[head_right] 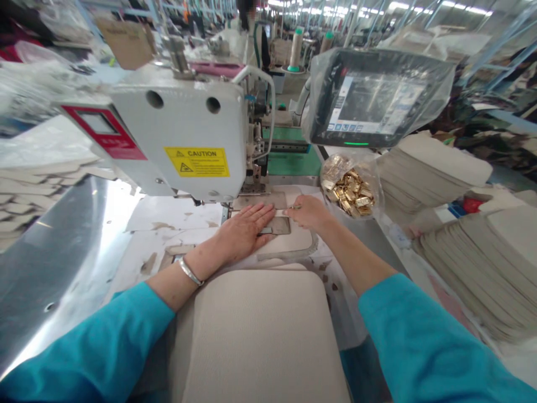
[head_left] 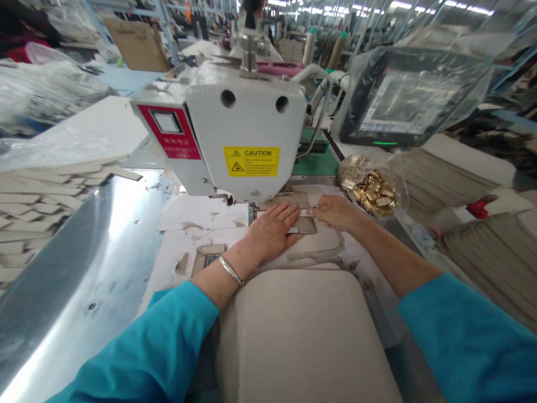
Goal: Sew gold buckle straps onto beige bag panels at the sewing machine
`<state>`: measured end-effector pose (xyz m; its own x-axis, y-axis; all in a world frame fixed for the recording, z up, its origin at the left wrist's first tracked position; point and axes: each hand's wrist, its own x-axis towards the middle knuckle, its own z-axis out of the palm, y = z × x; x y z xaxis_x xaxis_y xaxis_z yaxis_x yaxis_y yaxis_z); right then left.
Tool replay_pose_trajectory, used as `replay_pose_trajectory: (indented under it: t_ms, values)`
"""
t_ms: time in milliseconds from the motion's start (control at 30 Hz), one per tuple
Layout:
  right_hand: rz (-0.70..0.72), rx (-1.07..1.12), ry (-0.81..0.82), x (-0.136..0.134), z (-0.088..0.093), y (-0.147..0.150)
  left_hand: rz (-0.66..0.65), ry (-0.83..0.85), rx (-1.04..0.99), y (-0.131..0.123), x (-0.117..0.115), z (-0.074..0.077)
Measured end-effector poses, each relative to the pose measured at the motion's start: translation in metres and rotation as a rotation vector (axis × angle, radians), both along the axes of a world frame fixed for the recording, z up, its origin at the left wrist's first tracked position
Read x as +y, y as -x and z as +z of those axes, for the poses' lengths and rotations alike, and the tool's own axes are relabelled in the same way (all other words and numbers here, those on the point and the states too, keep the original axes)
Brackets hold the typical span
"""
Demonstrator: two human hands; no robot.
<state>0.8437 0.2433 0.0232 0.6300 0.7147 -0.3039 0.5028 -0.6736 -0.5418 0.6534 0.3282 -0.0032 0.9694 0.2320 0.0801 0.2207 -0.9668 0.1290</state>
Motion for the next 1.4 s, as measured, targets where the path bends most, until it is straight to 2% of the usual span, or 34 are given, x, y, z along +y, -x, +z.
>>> replay_pose_trajectory:
  t_ms: [200,300,500,767,867,1067,1267,1333,1400]
  values:
    - [-0.006,0.16,-0.018,0.0,-0.002,0.0,-0.19,-0.085,-0.027,-0.008,-0.003,-0.003]
    - [-0.012,0.192,-0.045,0.0,-0.003,-0.001,-0.208,-0.134,-0.063,-0.015,-0.011,-0.002]
    - [-0.025,0.226,-0.085,-0.002,-0.005,-0.001,-0.042,-0.102,-0.049,-0.014,-0.025,0.008]
    - [-0.029,0.295,-0.106,-0.006,-0.006,-0.002,0.167,-0.139,-0.004,0.029,-0.018,0.019]
    - [-0.033,0.343,-0.097,-0.007,-0.004,-0.004,0.19,-0.189,0.013,0.038,-0.017,0.018]
    - [-0.024,0.46,-0.035,-0.008,0.005,-0.008,0.186,-0.187,0.015,0.038,-0.017,0.012]
    - [0.0,0.378,-0.031,-0.004,0.003,-0.009,0.145,-0.134,-0.06,0.047,-0.012,0.011]
    - [-0.003,0.378,-0.028,-0.003,0.003,-0.008,0.172,-0.107,-0.074,0.052,-0.013,0.013]
    - [-0.005,0.379,-0.027,-0.002,0.004,-0.007,0.262,-0.111,-0.076,0.057,-0.015,0.016]
